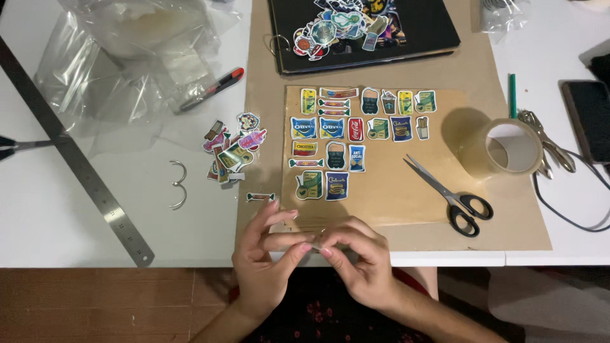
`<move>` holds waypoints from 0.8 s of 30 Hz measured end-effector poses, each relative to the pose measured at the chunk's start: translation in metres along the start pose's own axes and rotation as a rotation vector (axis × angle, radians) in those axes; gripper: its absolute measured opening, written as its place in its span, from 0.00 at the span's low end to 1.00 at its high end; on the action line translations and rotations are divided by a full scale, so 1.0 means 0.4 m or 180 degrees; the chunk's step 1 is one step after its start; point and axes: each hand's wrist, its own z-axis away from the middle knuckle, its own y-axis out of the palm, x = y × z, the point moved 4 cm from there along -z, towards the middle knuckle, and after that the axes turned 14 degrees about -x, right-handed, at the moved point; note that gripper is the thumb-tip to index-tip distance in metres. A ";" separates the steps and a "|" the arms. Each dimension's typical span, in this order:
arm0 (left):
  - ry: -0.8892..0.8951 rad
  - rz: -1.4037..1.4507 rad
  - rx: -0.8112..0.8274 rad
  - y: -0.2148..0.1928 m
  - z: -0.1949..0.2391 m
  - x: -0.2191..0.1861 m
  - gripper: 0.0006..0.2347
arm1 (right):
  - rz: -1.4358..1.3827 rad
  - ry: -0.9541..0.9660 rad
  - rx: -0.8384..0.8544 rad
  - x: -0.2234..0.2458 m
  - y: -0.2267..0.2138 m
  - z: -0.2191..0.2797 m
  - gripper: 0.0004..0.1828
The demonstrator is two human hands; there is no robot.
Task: The person arranges various small stickers on a brown paper sheet, peeling backing from some and placing them in rows. They use scissors to trim a small white piece of paper and then continue organizing the stickers on the sheet.
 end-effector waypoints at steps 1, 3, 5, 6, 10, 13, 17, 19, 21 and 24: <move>-0.0006 -0.0006 -0.0007 0.000 0.004 0.007 0.29 | -0.0005 0.0007 0.0007 -0.006 -0.011 0.008 0.04; -0.0400 -0.0009 -0.0053 -0.004 0.013 0.030 0.35 | 0.0154 -0.0144 -0.0066 -0.013 -0.030 0.023 0.03; -0.0017 -0.0381 0.0098 -0.004 -0.003 0.012 0.37 | 0.0241 0.0008 -0.0129 -0.043 -0.068 0.028 0.03; 0.0368 -0.0743 0.0269 -0.001 -0.009 0.000 0.38 | 0.0344 0.0152 -0.0207 -0.061 -0.088 0.031 0.03; 0.0963 -0.1047 0.0220 -0.041 -0.002 0.034 0.37 | 0.0055 0.1320 -0.0679 -0.161 -0.152 -0.001 0.20; 0.1873 -0.1805 0.0193 -0.048 0.003 0.059 0.38 | 0.0492 0.1591 -0.0546 -0.193 -0.148 -0.042 0.09; 0.1985 -0.2333 0.0574 -0.042 0.019 0.093 0.38 | 0.0499 0.2257 -0.0169 -0.219 -0.115 -0.086 0.07; 0.2009 -0.2500 0.0739 -0.037 0.023 0.100 0.39 | 0.0471 0.2322 -0.0048 -0.221 -0.118 -0.118 0.07; 0.2157 -0.2712 0.0912 -0.025 0.021 0.097 0.37 | 0.0005 0.2946 -0.0677 -0.232 -0.155 -0.155 0.11; 0.2402 -0.2813 0.1064 -0.013 0.023 0.095 0.36 | 0.0427 0.2885 -0.0278 -0.315 -0.227 -0.163 0.14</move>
